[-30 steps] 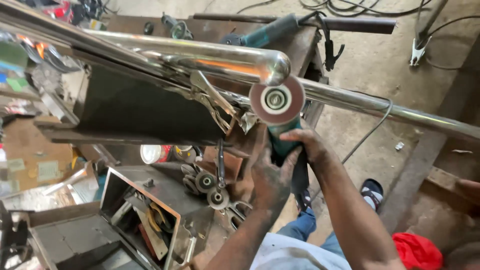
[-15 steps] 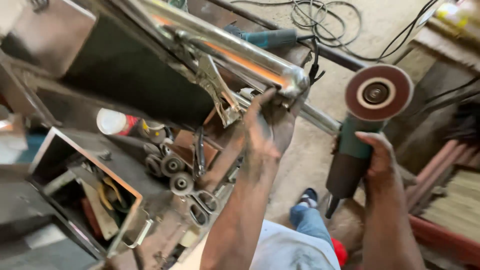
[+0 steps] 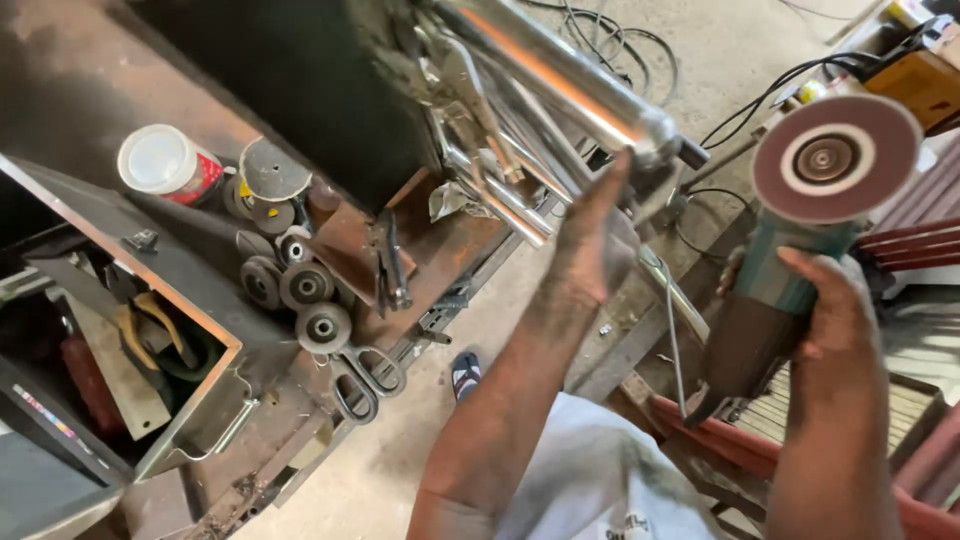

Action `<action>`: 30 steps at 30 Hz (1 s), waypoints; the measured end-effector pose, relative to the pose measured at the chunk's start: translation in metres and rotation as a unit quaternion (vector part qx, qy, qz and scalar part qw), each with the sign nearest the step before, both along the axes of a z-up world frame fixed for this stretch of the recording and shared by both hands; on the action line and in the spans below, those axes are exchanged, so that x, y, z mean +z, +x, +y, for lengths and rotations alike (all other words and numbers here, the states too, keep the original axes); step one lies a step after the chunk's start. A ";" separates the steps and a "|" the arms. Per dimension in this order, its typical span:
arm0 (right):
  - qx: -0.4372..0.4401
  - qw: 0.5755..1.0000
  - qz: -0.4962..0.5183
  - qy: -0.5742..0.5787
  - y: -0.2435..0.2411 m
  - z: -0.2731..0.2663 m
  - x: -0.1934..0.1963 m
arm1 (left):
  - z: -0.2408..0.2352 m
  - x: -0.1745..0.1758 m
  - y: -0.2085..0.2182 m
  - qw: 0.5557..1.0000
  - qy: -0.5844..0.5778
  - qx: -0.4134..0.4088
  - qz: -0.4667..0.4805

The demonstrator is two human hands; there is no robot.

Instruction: Grinding and polishing metal railings using a handheld angle grinder.

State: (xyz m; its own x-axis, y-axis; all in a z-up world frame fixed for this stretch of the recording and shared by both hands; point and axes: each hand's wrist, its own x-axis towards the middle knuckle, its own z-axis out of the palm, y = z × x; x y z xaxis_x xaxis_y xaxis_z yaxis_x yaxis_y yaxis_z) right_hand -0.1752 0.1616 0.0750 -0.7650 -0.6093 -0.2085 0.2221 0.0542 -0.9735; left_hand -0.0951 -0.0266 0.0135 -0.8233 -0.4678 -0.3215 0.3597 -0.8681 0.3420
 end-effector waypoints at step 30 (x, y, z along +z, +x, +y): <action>-0.025 0.855 0.432 0.286 0.135 -0.047 -0.018 | 0.006 0.031 0.135 0.935 -0.282 -0.208 -0.061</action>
